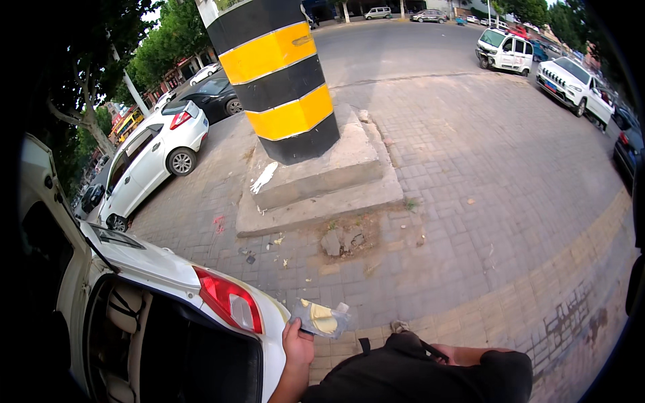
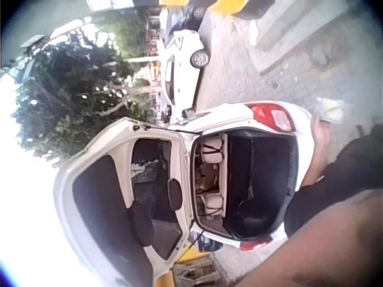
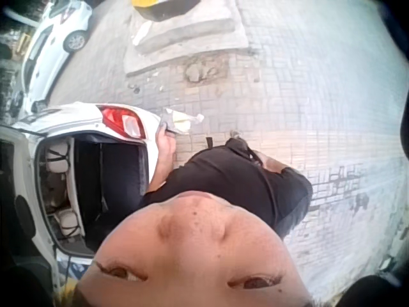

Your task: The person mixes a yellow body filler with a hardener on a metal sheet using a scraper. They then apply the mixed filler to a damaged area on the rear bumper of a white car, smoothing it over the surface.

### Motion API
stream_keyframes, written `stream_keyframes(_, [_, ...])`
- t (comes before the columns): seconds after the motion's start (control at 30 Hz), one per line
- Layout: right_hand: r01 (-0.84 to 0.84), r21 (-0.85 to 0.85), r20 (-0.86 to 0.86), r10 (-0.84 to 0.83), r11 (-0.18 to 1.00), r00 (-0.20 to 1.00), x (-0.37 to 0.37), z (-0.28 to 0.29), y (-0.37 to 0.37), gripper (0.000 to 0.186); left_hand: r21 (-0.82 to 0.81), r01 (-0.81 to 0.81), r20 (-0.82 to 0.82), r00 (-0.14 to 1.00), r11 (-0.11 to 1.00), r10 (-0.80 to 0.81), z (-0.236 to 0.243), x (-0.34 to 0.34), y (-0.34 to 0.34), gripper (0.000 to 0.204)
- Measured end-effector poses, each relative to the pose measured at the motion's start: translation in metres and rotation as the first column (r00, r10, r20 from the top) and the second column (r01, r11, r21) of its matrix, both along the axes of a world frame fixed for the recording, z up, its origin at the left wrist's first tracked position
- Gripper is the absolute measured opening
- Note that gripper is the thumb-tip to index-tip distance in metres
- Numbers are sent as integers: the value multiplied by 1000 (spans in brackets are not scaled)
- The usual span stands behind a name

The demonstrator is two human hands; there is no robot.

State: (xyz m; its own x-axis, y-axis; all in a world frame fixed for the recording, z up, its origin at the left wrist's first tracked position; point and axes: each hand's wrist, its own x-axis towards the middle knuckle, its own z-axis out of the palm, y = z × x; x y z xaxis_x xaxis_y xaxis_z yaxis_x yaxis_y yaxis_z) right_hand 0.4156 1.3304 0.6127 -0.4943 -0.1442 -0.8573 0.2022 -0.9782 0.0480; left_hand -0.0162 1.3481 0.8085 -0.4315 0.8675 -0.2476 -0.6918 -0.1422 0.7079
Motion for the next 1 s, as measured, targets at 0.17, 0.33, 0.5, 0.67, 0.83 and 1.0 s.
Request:
stream_keyframes(0.17, [174,142,-357,-114,974,927,27,-16,136,55,-11,-125,-12,992,992,125,9,29,56,30])
stream_keyframes(0.33, [78,834,82,-262,546,961,-27,-4,307,54,-33,-158,-36,987,987,157,18,53,103,29])
stream_keyframes(0.5, [196,868,-137,-159,456,978,-148,35,393,37,-21,-297,-60,954,955,295,32,39,120,32])
stream_keyframes(0.67, [411,799,-387,-148,439,910,-247,19,390,24,-9,-437,-124,893,899,433,41,-16,126,37])
stream_keyframes(0.83, [390,603,-413,-146,696,899,-310,-2,372,22,84,-572,-177,797,816,578,39,-125,106,35])
stream_keyframes(1.0, [168,597,-65,-162,785,985,-365,12,366,22,102,-642,-184,739,760,648,32,-237,113,34])
